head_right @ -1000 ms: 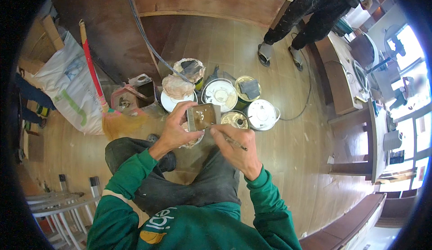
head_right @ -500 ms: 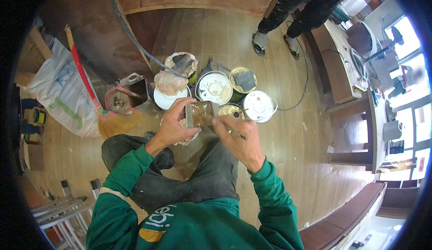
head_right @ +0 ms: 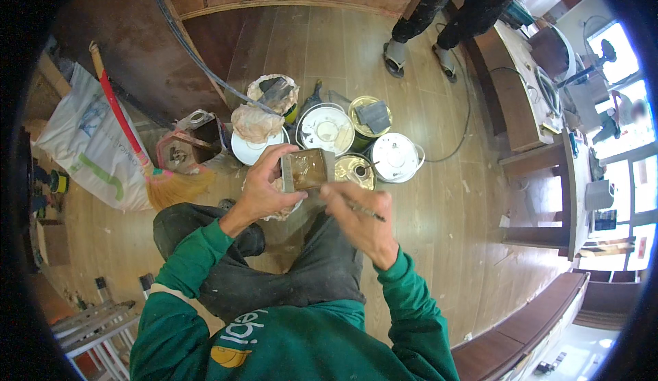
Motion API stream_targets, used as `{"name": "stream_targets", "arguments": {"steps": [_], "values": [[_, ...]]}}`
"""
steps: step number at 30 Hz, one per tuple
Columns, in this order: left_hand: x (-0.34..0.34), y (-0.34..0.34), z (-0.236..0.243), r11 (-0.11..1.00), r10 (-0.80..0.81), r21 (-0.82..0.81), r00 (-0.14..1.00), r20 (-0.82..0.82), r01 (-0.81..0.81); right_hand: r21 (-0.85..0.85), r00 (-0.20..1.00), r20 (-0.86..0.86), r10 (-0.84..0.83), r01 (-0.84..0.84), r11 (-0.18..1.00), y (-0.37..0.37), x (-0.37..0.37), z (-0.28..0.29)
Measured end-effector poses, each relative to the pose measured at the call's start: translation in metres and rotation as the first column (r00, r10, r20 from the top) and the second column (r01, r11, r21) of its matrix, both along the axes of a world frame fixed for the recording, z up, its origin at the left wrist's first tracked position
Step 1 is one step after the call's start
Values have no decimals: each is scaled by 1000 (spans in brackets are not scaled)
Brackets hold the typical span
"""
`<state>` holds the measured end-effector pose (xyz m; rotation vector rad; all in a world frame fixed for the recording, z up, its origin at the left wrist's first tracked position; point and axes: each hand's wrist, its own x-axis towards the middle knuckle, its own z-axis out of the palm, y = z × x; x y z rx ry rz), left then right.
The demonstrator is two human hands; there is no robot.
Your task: The person mixes a brown substance in a small container using a brush, then pours it into a larger bucket. They stir the mixture and place the container back on a shelf.
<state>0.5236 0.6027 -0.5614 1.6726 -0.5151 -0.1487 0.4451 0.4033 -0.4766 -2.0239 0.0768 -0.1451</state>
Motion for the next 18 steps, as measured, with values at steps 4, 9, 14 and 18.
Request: {"name": "stream_targets", "arguments": {"steps": [4, 9, 14, 18], "values": [[1, 2, 3, 983, 50, 164, 978, 202, -84, 2, 998, 5, -58, 58, 998, -6, -1, -3], [2, -1, 6, 969, 23, 236, 974, 224, -77, 155, 990, -131, -43, 63, 986, 0, 1, 2], [4, -2, -7, 998, 18, 64, 1000, -14, -17, -91, 995, 93, 27, -19, 996, -6, -5, -18], [3, -5, -6, 1000, 11, 6, 997, -75, -11, 70, 983, -9, -181, 181, 981, -13, 0, -15]]}}
